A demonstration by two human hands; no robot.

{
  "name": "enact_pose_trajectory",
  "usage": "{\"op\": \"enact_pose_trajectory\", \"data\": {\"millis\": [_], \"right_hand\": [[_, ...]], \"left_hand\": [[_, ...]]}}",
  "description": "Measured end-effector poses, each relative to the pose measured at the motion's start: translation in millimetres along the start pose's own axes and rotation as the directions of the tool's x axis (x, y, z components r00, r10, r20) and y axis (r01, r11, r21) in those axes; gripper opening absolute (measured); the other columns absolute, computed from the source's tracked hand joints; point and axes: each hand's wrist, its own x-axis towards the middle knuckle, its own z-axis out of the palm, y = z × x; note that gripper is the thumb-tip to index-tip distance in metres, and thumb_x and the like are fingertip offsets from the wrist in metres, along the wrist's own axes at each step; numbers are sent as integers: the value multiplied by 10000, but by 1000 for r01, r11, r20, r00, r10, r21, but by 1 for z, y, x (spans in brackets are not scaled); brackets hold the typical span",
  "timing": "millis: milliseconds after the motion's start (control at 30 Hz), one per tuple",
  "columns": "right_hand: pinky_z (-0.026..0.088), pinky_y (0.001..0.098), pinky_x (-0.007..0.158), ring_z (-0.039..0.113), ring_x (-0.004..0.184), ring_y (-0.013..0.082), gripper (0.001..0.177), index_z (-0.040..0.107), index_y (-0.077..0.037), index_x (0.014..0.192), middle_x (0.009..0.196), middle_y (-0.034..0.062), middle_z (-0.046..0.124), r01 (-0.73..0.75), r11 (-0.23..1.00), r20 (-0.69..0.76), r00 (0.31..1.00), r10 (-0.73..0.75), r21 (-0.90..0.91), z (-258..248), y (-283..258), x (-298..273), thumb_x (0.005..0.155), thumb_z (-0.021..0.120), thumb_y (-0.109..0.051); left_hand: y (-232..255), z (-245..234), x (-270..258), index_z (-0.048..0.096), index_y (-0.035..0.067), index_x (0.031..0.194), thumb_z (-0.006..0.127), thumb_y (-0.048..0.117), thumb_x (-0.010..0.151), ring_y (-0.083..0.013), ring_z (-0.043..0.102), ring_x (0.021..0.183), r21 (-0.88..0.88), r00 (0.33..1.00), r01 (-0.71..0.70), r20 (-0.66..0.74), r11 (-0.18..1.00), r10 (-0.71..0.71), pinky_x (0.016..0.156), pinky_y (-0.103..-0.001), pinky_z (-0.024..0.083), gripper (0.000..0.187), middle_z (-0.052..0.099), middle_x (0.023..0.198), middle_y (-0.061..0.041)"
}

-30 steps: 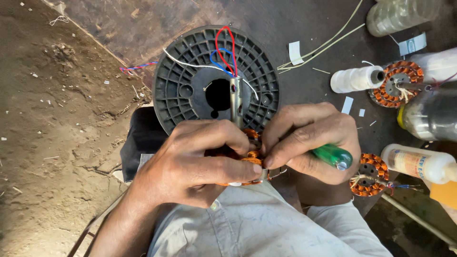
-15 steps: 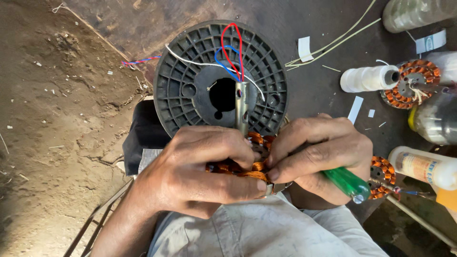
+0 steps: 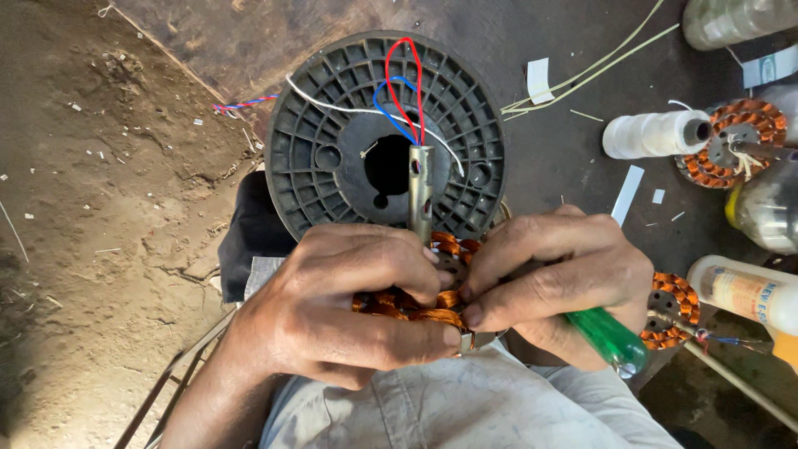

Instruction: The person uses a green-handled screwdriver to adjust and tighten components on a circular orange-wound electrical part. They rotate the part in their hands and manipulate wires while working at a cluttered workbench.

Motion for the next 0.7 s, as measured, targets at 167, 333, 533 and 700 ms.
{"op": "enact_pose_trajectory", "data": {"millis": [167,333,533,700], "right_hand": [[631,286,639,784,754,219,127,741,-9,978,905,143,728,-23,1000,2,1000,23,11,1,-1,1,968,655,-102],[632,284,615,793,745,228,146,731,4,928,884,141,739,-91,995,-15,996,90,-44,1,-6,1,942,634,-104],[608,274,592,769,703,202,156,725,-1,893,873,143,727,-109,992,65,991,113,-56,-5,-7,7,911,645,-134],[587,285,569,748,660,191,137,726,-20,855,829,118,710,-119,993,18,993,118,23,-1,-4,5,900,702,-147]], "left_hand": [[0,-1,1,739,92,1050,747,282,777,-304,748,924,-20,1000,0,9,1000,0,806,-415,648,332,662,1034,-133],[0,-1,3,753,92,1028,728,299,787,-300,756,930,8,1000,-7,12,1000,7,833,-428,661,319,675,1040,-140],[0,-3,2,755,97,1074,665,369,833,-292,757,972,-12,999,9,46,1000,-9,869,-434,656,374,675,1052,-126],[-1,-4,1,750,105,1082,652,399,818,-295,749,966,-16,999,2,50,1000,-2,847,-430,643,407,669,1059,-128]]}}
